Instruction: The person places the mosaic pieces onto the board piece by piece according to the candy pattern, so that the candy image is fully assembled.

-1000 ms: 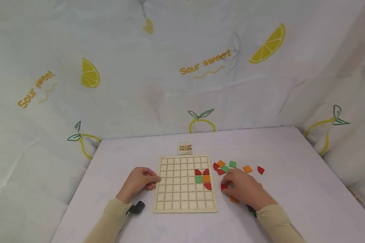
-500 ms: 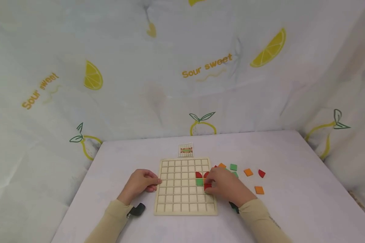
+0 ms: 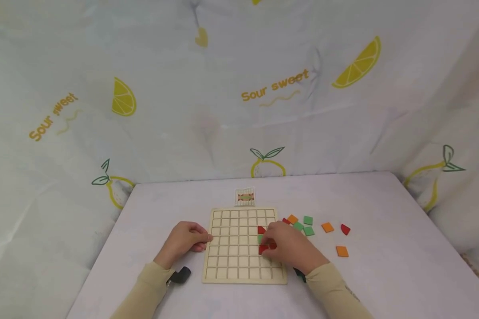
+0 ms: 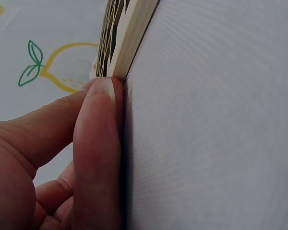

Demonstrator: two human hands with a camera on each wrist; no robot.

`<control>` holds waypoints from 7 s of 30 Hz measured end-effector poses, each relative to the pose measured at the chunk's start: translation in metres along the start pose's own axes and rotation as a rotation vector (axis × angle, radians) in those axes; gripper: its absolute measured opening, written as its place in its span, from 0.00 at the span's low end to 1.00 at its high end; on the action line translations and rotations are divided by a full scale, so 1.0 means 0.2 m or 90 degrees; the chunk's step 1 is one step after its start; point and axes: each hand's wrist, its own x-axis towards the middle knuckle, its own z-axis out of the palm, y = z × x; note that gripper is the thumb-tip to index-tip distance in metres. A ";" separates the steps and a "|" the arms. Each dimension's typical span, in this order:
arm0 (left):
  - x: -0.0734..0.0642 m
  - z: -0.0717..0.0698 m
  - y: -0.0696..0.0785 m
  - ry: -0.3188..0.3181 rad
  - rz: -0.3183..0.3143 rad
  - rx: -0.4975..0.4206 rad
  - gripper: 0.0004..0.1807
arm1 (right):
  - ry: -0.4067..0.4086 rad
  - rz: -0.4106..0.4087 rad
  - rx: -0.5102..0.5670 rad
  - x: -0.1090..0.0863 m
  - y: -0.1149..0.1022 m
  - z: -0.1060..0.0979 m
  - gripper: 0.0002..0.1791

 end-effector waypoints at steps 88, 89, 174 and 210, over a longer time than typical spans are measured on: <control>0.01 0.00 0.00 -0.017 0.005 0.004 0.13 | 0.090 0.238 0.108 -0.07 0.62 -0.17 0.17; 0.01 0.00 0.00 -0.016 0.004 0.005 0.13 | 0.090 0.236 0.107 -0.07 0.62 -0.17 0.17; 0.00 0.00 -0.01 -0.007 0.001 0.007 0.14 | 0.050 0.056 0.125 0.09 0.11 -0.05 0.08; -0.01 0.00 0.00 -0.005 0.010 0.006 0.14 | 0.044 0.187 0.115 -0.14 0.54 -0.20 0.15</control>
